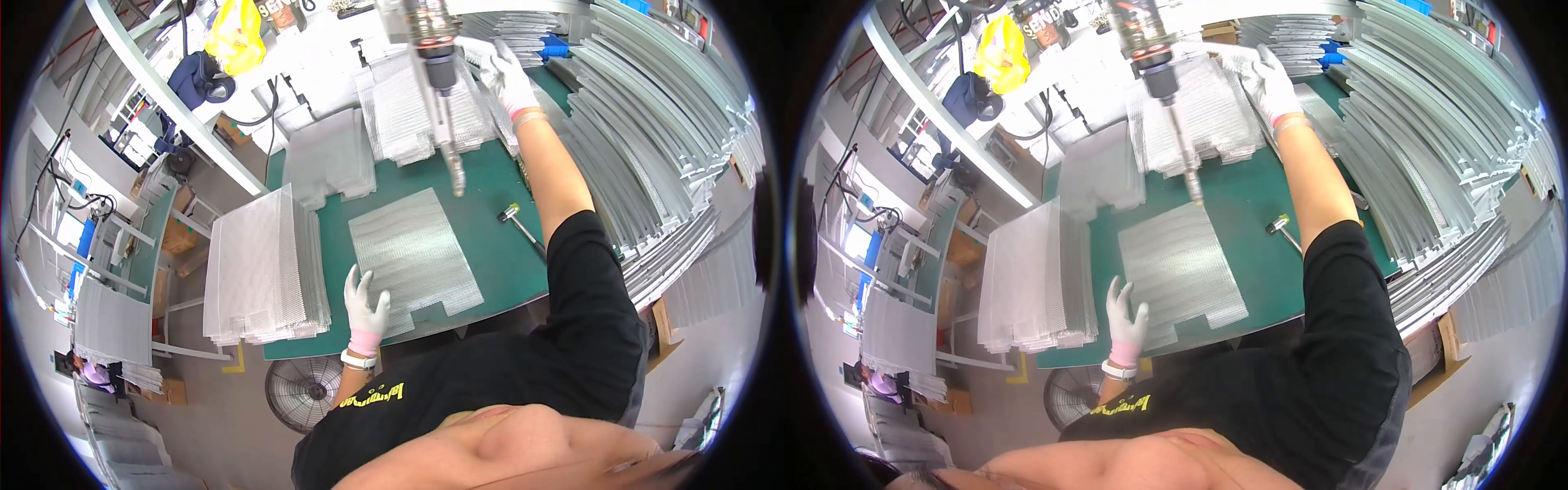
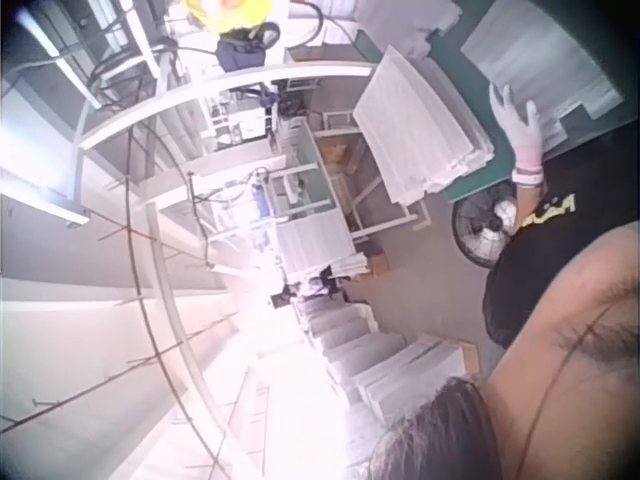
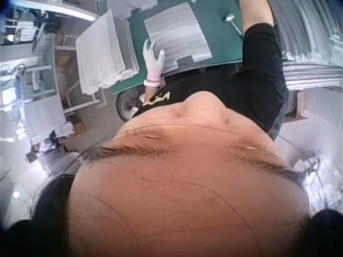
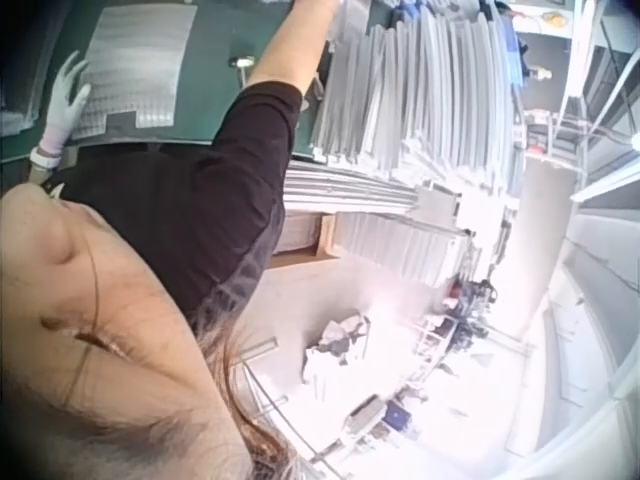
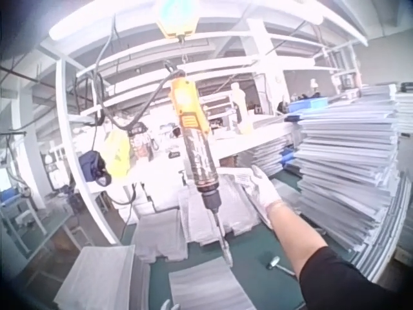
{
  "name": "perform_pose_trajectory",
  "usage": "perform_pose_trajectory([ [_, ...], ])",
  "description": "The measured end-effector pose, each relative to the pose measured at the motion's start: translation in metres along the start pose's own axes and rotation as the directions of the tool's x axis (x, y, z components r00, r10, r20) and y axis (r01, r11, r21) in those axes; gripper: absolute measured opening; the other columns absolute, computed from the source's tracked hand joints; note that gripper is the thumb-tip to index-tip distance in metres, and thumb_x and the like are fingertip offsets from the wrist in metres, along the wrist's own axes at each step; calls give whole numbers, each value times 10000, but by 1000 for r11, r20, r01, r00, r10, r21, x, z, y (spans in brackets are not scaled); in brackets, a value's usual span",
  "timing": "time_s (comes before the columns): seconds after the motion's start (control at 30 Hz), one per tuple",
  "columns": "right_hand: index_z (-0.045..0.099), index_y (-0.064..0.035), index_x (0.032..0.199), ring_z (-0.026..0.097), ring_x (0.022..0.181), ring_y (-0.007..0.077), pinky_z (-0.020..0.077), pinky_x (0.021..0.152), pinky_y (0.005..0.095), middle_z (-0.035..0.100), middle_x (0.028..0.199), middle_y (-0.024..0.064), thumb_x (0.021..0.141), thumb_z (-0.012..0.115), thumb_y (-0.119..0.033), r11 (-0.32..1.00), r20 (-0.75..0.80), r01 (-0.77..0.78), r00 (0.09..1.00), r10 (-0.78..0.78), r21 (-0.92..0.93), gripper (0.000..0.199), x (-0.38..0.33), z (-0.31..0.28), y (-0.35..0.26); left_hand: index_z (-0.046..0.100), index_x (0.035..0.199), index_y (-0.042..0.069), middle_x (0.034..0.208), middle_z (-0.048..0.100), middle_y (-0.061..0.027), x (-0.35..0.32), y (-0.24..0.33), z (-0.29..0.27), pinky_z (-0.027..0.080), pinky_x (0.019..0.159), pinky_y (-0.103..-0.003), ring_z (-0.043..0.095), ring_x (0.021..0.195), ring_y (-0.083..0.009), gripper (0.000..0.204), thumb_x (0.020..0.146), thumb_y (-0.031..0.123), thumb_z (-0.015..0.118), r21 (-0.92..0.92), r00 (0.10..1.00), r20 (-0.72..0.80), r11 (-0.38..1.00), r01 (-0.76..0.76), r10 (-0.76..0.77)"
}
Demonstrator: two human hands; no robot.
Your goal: Assembling metal frames onto mesh filter panels using a rubber mallet and an electric screwdriver.
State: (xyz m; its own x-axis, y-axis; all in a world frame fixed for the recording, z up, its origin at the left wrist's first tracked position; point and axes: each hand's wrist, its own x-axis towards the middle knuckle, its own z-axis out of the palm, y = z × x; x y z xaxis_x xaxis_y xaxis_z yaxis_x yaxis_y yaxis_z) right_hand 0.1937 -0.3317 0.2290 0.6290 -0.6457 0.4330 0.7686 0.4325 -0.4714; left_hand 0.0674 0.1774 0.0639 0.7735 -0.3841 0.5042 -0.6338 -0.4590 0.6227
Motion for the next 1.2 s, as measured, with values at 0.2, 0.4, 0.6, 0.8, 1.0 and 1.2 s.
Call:
perform_pose_trajectory([
  [0.2,493,-37,1384,622,935,248,544,791,392,616,1084,127,888,539,13,595,-292,-603,790,539,-532,500,-32,-17,3,588,1259,-11,1436,458,-234,20,10,6,366,1117,-454,450,1334,-382,443,859,160,669,-127,994,105,992,-22,36],
  [0.4,615,-19,1221,630,968,275,531,856,433,628,1078,121,879,541,-37,948,70,-304,948,311,-89,350,19,-38,37,598,1258,-3,1430,475,-230,33,32,9,362,1120,-442,460,1336,-369,421,873,155,667,-206,984,160,978,-40,74],
  [0.6,579,-12,1230,600,821,193,519,734,352,626,895,35,891,630,-135,344,-28,-132,956,292,-930,364,62,-114,21,604,1255,-2,1426,493,-212,31,36,10,368,1117,-413,478,1330,-342,413,880,158,670,-293,976,199,955,-31,92],
  [0.8,561,-82,1313,642,1032,236,512,865,343,672,1132,107,964,563,-237,-259,481,435,863,-153,-863,382,11,-34,10,607,1249,-6,1413,513,-196,17,19,6,367,1117,-398,484,1326,-327,396,892,159,657,-220,979,199,971,95,-51],
  [1.0,501,-53,1420,582,1139,218,497,934,322,620,1266,52,869,566,-46,927,460,270,879,-128,-259,555,1,-59,6,578,1285,-17,1385,537,-192,37,21,27,364,1119,-386,497,1315,-316,419,904,147,641,-298,955,298,950,96,-3],
  [1.2,629,-15,1218,632,982,211,505,830,334,678,1080,117,884,544,-60,768,-92,-363,923,373,-527,348,17,-38,46,405,1416,-83,1430,477,-241,150,-8,80,306,1161,-378,448,1355,-316,622,934,225,647,-351,990,1,927,134,-142],
])
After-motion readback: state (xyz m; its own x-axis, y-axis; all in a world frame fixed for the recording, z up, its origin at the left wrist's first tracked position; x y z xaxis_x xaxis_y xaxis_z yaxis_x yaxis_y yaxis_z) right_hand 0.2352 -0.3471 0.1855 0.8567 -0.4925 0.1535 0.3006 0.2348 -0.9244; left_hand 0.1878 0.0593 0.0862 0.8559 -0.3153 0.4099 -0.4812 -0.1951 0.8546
